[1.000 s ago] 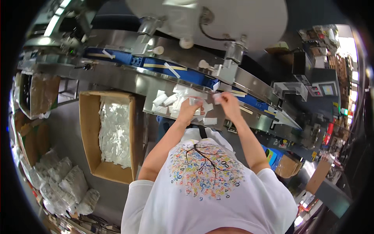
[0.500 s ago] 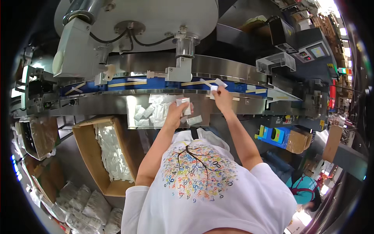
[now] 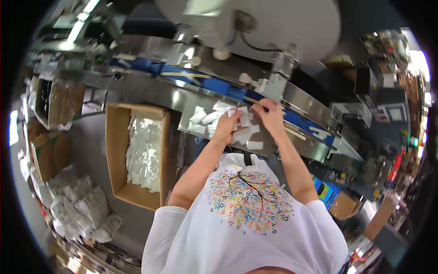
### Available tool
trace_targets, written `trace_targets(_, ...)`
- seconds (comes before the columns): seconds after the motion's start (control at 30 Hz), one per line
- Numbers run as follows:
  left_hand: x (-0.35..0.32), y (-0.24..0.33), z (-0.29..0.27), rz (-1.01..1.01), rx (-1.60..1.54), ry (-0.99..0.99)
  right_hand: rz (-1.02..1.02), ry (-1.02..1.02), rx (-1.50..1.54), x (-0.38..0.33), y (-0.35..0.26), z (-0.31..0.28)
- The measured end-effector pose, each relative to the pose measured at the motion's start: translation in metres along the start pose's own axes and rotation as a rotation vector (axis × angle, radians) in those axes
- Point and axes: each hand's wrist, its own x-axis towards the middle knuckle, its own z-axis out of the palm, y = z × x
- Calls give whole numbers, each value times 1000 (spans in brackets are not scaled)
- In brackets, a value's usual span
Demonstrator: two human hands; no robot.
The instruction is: Picking up small white packets from a conveyor belt and placing them into a cardboard box.
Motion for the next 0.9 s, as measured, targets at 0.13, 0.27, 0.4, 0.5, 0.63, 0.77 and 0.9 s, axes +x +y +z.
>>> trace_targets(0.13,-8,8,-36,226,-14,87,-216,-44,-26,11,-53,46)
trace_targets(0.27,-35,36,-45,488,174,222,-463,89,-305,54,-77,50)
trace_targets(0.4,-44,46,-64,753,260,311,-361,-292,148,19,-115,82)
trace_targets(0.5,-52,61,-106,908,344,534,-235,-416,318,27,-153,103)
trace_targets(0.63,-96,79,-255,911,537,1119,-561,-21,-345,75,-148,107)
trace_targets(0.77,-148,4,-443,0,1200,1475,-666,-429,-399,40,-136,129)
trace_targets(0.9,-153,-20,-459,-355,960,1483,-893,-331,-523,18,-134,133)
